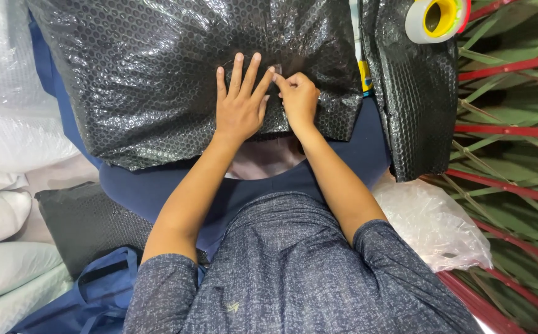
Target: The person is wrapping a rectangular object in black bubble wrap and securing the edges with clear tape using a handheld dispenser.
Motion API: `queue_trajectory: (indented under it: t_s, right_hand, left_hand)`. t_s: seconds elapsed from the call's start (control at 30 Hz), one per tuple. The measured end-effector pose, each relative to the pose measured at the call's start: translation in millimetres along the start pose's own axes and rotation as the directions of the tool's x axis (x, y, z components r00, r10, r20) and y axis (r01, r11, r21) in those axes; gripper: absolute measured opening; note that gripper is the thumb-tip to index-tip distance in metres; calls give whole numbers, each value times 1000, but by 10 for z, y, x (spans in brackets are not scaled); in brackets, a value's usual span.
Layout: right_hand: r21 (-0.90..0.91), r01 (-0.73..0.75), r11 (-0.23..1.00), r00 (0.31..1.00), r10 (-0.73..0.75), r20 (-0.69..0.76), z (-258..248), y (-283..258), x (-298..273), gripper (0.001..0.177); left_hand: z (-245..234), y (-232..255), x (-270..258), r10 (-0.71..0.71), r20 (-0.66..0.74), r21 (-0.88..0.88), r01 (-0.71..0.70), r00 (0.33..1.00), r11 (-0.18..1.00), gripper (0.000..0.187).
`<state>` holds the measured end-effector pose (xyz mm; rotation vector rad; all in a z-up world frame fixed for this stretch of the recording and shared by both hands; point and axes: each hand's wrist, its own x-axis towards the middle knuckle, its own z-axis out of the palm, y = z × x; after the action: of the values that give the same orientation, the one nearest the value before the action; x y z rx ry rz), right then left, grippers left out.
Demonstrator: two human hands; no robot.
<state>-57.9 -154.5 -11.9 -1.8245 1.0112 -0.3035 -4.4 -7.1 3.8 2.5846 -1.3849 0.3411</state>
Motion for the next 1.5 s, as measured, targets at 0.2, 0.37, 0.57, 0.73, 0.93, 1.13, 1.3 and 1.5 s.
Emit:
queue_trajectory:
  t_s: [0.2,0.37,0.57,0.73,0.93,1.13,1.3,1.5]
  right_hand:
    - [-102,47,994,998,-43,43,-70,74,-14,42]
    - [-238,599,765,768,-633,-100,-129,322,-36,12]
    - [-385,843,375,430,-900,66,-145,476,-7,41]
    - [-450,808,381,473,-874,109,-110,539,-26,42]
    - [-437,772,461,582,-790,195,-248,381,-149,47]
    - [-390,764,514,578,-814,60,-989,-287,-202,38]
    - [-573,643,509,560,-822,-102,-2001,-628,320,36]
    - [-746,303,594,845,-529,-78,-2440,458,2105,63]
  left_hand:
    - [120,29,7,-33,35,32,32,999,999,54]
    - [276,-1,-27,-22,26,66,20,999,998,54]
    - [421,-10,-60,-32,-149,134,52,988,990,53]
    - [387,-2,-61,-40,-137,113,55,990,992,56]
    - [444,-11,-102,-40,-171,137,63,985,989,52]
    - [410,1,-113,-27,-94,183,44,995,982,55]
    - [242,21,-111,-24,30,308,13,999,951,63]
    - [198,43,-152,-25,19,352,17,999,936,63]
